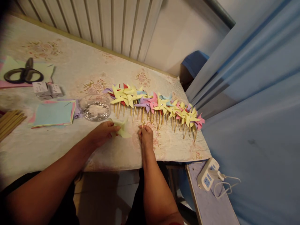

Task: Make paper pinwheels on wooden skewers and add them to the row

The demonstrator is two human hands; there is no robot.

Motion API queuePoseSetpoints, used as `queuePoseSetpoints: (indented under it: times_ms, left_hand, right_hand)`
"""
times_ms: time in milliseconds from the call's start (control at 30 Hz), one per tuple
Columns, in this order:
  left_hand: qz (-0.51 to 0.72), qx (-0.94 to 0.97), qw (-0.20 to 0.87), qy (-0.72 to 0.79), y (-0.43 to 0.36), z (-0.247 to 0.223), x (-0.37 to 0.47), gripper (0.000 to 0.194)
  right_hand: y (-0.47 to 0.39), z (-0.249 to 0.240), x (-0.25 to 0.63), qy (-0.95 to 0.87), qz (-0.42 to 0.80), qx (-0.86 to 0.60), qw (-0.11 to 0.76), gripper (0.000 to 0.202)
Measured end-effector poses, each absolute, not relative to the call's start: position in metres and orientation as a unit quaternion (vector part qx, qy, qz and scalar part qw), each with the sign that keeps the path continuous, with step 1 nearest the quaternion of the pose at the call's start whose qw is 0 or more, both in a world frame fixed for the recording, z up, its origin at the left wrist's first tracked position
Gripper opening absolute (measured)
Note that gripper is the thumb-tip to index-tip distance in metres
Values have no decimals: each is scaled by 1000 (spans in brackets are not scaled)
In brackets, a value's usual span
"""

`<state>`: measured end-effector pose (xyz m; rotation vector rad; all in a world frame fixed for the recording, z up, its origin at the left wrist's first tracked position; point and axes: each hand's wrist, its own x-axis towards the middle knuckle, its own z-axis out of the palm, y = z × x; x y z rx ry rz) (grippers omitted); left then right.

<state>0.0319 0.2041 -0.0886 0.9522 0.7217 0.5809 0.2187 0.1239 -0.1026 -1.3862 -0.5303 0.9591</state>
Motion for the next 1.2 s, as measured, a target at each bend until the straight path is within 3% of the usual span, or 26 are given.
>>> queuePoseSetpoints:
  times_ms: [1200]
  left_hand:
    - [272, 421, 798, 336, 201, -79, 33, 31]
  right_hand:
    - [125, -100, 217, -221, 415, -620, 628, 17]
